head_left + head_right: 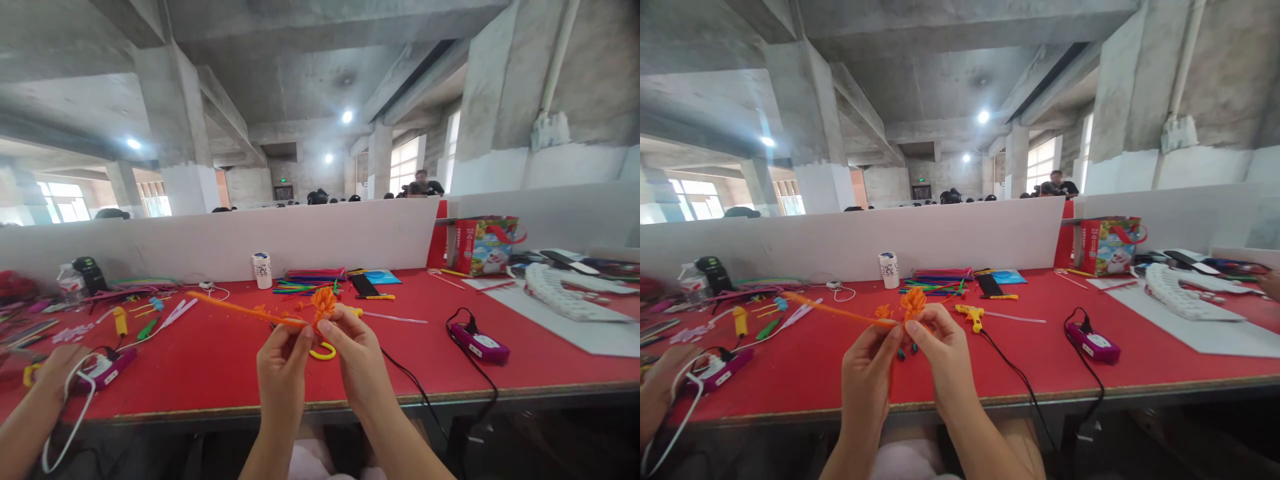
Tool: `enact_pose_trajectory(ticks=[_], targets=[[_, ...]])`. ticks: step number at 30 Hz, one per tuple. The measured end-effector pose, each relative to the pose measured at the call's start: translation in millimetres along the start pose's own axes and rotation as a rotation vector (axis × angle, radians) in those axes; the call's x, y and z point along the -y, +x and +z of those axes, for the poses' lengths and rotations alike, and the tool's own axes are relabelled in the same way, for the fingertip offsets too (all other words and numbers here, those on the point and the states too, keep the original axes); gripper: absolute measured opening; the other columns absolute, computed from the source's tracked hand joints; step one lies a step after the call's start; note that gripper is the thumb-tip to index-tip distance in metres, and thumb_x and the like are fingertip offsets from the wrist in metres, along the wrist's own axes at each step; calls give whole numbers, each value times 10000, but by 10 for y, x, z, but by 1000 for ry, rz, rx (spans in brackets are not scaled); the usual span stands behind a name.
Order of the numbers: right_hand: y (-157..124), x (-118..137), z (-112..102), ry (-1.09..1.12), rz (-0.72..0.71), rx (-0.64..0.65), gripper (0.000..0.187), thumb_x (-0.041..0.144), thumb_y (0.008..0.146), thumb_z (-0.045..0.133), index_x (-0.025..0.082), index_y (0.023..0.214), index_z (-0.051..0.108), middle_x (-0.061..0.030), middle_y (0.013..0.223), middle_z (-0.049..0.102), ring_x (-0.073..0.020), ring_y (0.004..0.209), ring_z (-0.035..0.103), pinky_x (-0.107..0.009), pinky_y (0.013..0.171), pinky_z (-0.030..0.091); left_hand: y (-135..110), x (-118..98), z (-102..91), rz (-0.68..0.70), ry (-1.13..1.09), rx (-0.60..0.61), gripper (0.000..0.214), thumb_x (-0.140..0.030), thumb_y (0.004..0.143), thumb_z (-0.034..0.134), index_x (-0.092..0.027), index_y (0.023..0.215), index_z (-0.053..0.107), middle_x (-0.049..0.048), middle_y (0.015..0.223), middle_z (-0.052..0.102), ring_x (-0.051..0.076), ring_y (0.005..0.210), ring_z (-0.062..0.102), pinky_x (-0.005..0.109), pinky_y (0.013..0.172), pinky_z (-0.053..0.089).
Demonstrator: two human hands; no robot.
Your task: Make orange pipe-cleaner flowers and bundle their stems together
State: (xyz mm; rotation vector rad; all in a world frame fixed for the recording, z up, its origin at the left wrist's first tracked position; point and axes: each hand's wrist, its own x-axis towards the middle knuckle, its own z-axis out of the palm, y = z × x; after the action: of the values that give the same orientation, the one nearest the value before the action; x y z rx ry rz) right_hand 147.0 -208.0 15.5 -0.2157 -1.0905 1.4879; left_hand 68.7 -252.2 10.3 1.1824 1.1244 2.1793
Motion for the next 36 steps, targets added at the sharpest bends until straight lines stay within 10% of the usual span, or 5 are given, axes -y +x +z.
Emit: enact_pose_trajectory(ticks=[5, 13, 25, 36], targets=[[-10, 14, -8, -154, 1, 2, 101, 269, 669, 727, 193, 673, 660, 19, 715, 546, -125, 686, 482, -239, 666, 405, -36, 29, -11, 539, 425, -40, 112, -117, 764, 587, -199, 719, 648, 6, 699, 634, 138, 660, 580, 243, 647, 458], [-101, 0, 44, -133, -48, -47, 158, 319, 677, 731, 200, 651, 630, 2, 735, 508, -143, 705, 468, -240, 640, 412, -46, 69, -86, 805, 525, -9, 281, -3, 733, 585, -233, 885, 640, 21, 791, 659, 154, 741, 614, 270, 682, 496], [-87, 88, 5, -92, -19, 134, 179, 294, 760, 655, 186, 624, 610, 18, 670, 464, -93, 497, 461, -219, 423, 389, -7, -94, -35, -299, -346, 199, 146, -248, 701, 668, -132, 613, 656, 8, 532, 588, 115, 499, 546, 234, 516, 459], [-71, 72, 23, 78, 121, 114, 188, 304, 662, 735, 167, 607, 619, 19, 543, 548, -76, 396, 461, -190, 350, 341, -12, -109, -27, -555, -573, 291, 191, -260, 683, 701, -112, 604, 610, -18, 516, 532, 51, 463, 495, 140, 470, 435]])
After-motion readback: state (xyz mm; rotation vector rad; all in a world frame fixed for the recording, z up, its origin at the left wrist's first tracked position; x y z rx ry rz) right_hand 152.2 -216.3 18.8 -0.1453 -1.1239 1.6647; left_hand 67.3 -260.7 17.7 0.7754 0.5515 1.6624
